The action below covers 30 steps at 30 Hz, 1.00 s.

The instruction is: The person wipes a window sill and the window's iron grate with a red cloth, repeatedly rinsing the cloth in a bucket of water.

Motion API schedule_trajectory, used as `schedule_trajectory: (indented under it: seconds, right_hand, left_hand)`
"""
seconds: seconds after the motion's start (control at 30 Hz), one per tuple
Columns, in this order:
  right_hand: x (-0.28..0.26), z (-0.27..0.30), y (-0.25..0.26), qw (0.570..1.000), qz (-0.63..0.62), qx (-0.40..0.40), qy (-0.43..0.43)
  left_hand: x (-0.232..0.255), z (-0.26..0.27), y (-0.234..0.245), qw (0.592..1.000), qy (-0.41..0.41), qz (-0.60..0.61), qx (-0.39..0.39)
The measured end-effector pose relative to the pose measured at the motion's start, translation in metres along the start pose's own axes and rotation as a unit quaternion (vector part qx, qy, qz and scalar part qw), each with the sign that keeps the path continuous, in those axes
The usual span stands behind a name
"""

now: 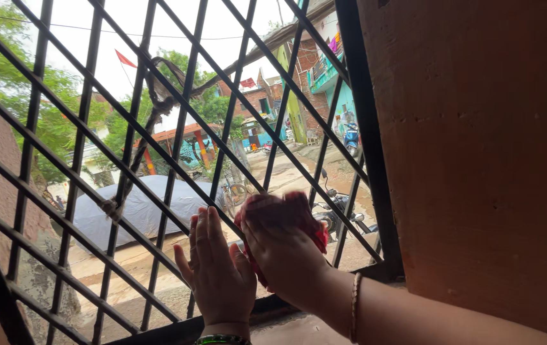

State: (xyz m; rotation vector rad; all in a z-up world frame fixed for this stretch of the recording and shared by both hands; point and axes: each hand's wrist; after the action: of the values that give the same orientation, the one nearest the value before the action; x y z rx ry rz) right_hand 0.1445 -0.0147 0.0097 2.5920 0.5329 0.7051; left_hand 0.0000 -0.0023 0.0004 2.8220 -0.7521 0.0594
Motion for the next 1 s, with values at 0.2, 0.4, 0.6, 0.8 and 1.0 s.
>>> schedule_trajectory:
  seconds: [0.2, 0.4, 0.6, 0.8, 1.0]
  right_hand:
    - [-0.016, 0.017, 0.008, 0.995, -0.09, 0.006, -0.051]
    - [-0.008, 0.01, 0.035, 0.928, -0.315, -0.001, -0.199]
    - [-0.014, 0.007, 0.032, 0.908, -0.306, -0.009, -0.287]
    - [-0.009, 0.003, -0.003, 0.953, -0.176, -0.14, -0.201]
    - [-0.009, 0.002, -0.005, 0.939, -0.134, -0.247, -0.197]
  left_hand:
    - [0.001, -0.001, 0.003, 1.0, 0.001, -0.009, 0.003]
    - [0.004, -0.003, 0.007, 0.999, -0.002, 0.027, 0.021]
    - [0.003, -0.003, 0.011, 0.999, -0.016, 0.015, 0.049]
    - [0.006, -0.002, 0.012, 0.997, -0.02, -0.004, 0.069]
    - [0.002, 0.0, 0.007, 0.999, -0.013, -0.034, 0.033]
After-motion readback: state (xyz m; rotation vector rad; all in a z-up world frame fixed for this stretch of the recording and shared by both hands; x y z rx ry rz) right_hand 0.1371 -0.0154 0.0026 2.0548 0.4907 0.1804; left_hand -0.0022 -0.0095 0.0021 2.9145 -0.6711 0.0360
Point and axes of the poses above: each hand's wrist, its own z-axis away from the middle knuckle, its own y-axis out of the back of the hand, x = y × z, and after that the axes turned 6 degrees about -x, right-handed
